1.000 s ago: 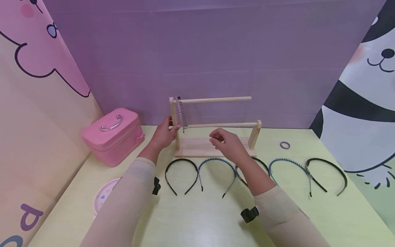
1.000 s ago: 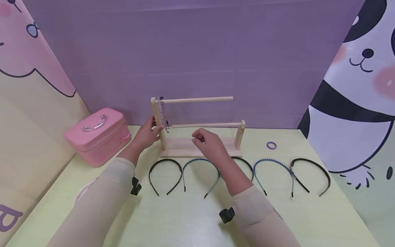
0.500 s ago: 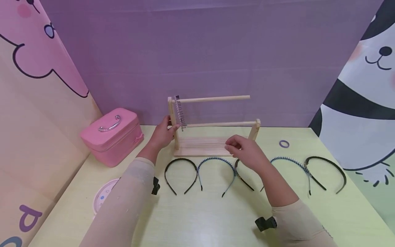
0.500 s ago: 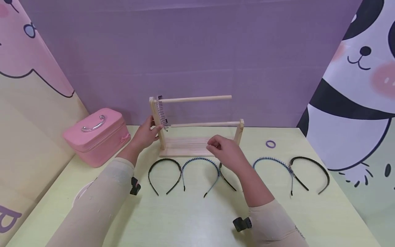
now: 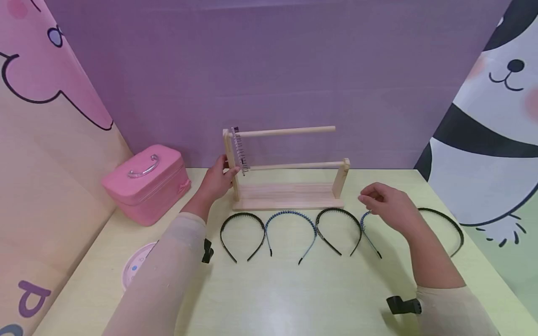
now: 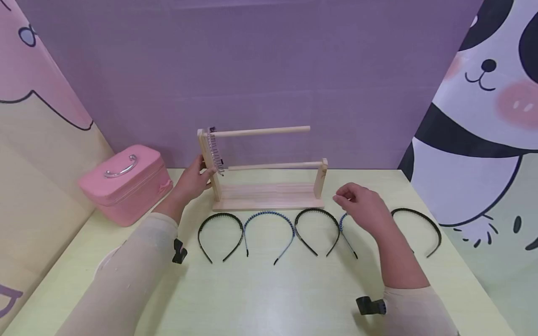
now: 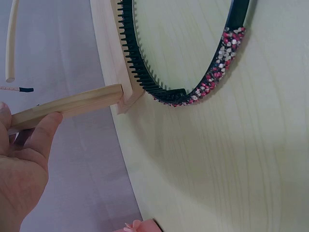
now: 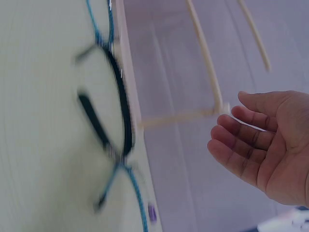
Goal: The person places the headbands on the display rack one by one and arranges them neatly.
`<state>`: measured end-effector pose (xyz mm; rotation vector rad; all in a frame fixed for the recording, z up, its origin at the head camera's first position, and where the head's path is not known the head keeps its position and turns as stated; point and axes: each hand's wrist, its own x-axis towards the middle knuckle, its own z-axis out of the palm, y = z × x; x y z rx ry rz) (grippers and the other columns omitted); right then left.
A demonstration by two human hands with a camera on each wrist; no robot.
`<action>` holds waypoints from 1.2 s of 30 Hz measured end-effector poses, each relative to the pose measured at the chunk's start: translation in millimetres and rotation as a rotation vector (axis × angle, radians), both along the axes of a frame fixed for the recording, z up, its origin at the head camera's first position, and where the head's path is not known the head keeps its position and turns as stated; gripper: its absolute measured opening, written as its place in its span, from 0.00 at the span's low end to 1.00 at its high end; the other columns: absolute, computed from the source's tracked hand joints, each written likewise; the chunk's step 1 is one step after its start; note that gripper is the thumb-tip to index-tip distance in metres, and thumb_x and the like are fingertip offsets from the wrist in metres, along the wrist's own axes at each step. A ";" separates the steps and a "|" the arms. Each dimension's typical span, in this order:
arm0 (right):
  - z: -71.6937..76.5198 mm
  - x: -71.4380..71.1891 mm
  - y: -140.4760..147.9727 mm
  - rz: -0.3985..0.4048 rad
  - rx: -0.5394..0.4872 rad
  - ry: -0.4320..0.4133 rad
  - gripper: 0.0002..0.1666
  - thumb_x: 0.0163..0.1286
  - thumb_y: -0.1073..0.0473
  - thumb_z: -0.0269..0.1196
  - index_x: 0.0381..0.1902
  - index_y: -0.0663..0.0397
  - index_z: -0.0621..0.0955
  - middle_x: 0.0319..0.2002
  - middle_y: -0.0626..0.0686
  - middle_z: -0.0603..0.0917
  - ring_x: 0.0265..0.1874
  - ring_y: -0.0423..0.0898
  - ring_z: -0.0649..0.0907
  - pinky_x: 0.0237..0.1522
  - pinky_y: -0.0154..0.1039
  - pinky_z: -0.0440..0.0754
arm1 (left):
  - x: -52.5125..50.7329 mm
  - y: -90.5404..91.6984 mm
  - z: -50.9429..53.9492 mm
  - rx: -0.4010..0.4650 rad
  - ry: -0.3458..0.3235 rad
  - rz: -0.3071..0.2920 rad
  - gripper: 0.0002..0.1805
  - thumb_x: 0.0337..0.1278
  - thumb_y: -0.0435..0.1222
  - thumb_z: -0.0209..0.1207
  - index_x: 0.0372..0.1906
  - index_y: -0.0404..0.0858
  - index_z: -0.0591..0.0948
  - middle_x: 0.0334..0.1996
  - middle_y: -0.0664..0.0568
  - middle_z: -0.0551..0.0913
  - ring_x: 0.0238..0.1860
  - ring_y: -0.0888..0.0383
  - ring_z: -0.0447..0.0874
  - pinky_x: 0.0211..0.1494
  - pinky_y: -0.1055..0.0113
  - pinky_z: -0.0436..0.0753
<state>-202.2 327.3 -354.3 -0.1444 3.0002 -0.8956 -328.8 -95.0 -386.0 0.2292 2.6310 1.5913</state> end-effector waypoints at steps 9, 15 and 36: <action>-10.2 -5.6 78.5 -0.138 0.174 -0.110 0.31 0.75 0.37 0.51 0.54 0.60 0.74 0.43 0.62 0.83 0.37 0.54 0.82 0.30 0.40 0.77 | -1.0 -0.4 3.3 -0.003 0.008 -0.007 0.32 0.71 0.51 0.50 0.74 0.50 0.57 0.69 0.46 0.68 0.67 0.48 0.71 0.58 0.52 0.81; -23.1 -10.2 112.1 -0.212 0.280 -0.251 0.33 0.74 0.40 0.53 0.51 0.69 0.73 0.38 0.65 0.81 0.35 0.58 0.78 0.32 0.47 0.74 | 0.1 -1.4 3.8 0.008 -0.018 0.007 0.33 0.70 0.51 0.51 0.75 0.52 0.56 0.70 0.47 0.66 0.68 0.48 0.70 0.59 0.51 0.80; -62.0 -28.1 137.2 -0.206 0.158 -0.568 0.26 0.72 0.42 0.57 0.35 0.63 0.73 0.26 0.54 0.70 0.27 0.47 0.74 0.29 0.38 0.76 | -2.5 0.6 2.4 0.038 -0.024 0.004 0.31 0.72 0.48 0.50 0.74 0.50 0.57 0.70 0.46 0.67 0.68 0.48 0.69 0.60 0.52 0.80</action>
